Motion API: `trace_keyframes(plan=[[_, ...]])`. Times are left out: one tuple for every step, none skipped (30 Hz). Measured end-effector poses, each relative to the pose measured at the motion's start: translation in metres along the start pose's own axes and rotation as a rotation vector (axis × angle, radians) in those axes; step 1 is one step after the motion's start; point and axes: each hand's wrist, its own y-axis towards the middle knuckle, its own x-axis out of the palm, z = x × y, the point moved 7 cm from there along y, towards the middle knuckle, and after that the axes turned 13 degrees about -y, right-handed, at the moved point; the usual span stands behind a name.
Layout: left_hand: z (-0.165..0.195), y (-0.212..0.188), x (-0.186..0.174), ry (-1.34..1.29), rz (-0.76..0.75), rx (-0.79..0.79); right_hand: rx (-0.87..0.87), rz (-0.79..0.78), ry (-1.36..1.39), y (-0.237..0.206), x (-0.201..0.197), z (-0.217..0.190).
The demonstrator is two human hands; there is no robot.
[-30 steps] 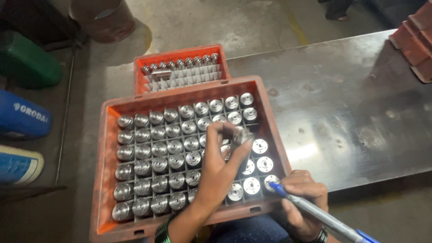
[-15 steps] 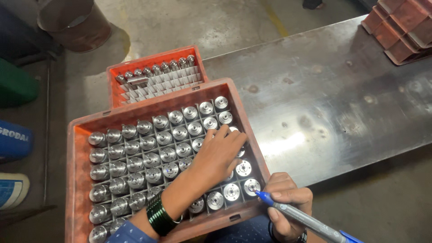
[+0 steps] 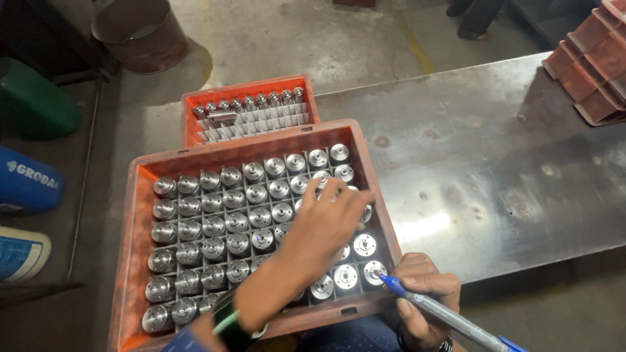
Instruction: The person repeatedly picks small cylindrical metal parts from a tray, marks their top surface with a blue marker, and returns them to the tray. The process is repeated for many parts in a systematic manner.
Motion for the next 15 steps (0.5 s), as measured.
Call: trace_keyframes(plan=[[0.006, -0.009, -0.026, -0.061, 0.138, 0.025, 0.016, -0.001, 0.006, 0.0, 0.0, 0.001], [0.005, -0.026, -0.05, -0.222, 0.258, -0.027, 0.033, 0.0, 0.013, -0.001, 0.0, 0.002], [0.004, -0.041, -0.067, -0.381, 0.379, -0.078, 0.033, -0.003, 0.009, -0.001, 0.0, 0.003], [-0.003, -0.049, -0.068, -0.594, 0.436, -0.144, 0.033, -0.004, 0.006, -0.001, 0.0, 0.002], [-0.01, -0.059, -0.064, -0.807, 0.493, -0.209, 0.032, -0.005, 0.002, -0.001, -0.001, 0.002], [-0.018, -0.068, -0.056, -1.022, 0.548, -0.272, 0.054, -0.017, 0.001, 0.0, 0.0, 0.003], [-0.026, -0.077, -0.046, -1.237, 0.602, -0.333, 0.073, -0.031, 0.0, 0.001, 0.001, 0.002], [-0.033, -0.087, -0.033, -1.451, 0.656, -0.396, 0.093, -0.047, 0.001, 0.002, 0.003, 0.001], [-0.04, -0.096, -0.02, -1.666, 0.709, -0.459, 0.115, -0.131, -0.051, 0.003, 0.008, 0.001], [-0.044, -0.103, -0.012, -1.74, 0.77, -0.444, 0.136, -0.212, -0.101, 0.004, 0.014, 0.0], [-0.046, -0.106, 0.0, -1.816, 0.832, -0.43, 0.16, -0.294, -0.154, 0.004, 0.02, -0.001], [-0.047, -0.11, 0.01, -1.893, 0.899, -0.418, 0.149, -0.327, -0.204, 0.004, 0.025, -0.006], [-0.047, -0.114, 0.021, -1.912, 0.918, -0.431, 0.136, -0.359, -0.255, 0.005, 0.031, -0.009], [-0.047, -0.116, 0.03, -1.931, 0.935, -0.443, 0.122, -0.39, -0.309, 0.005, 0.038, -0.013], [-0.048, -0.119, 0.037, -1.952, 0.95, -0.454, 0.081, -0.388, -0.33, 0.006, 0.044, -0.018]])
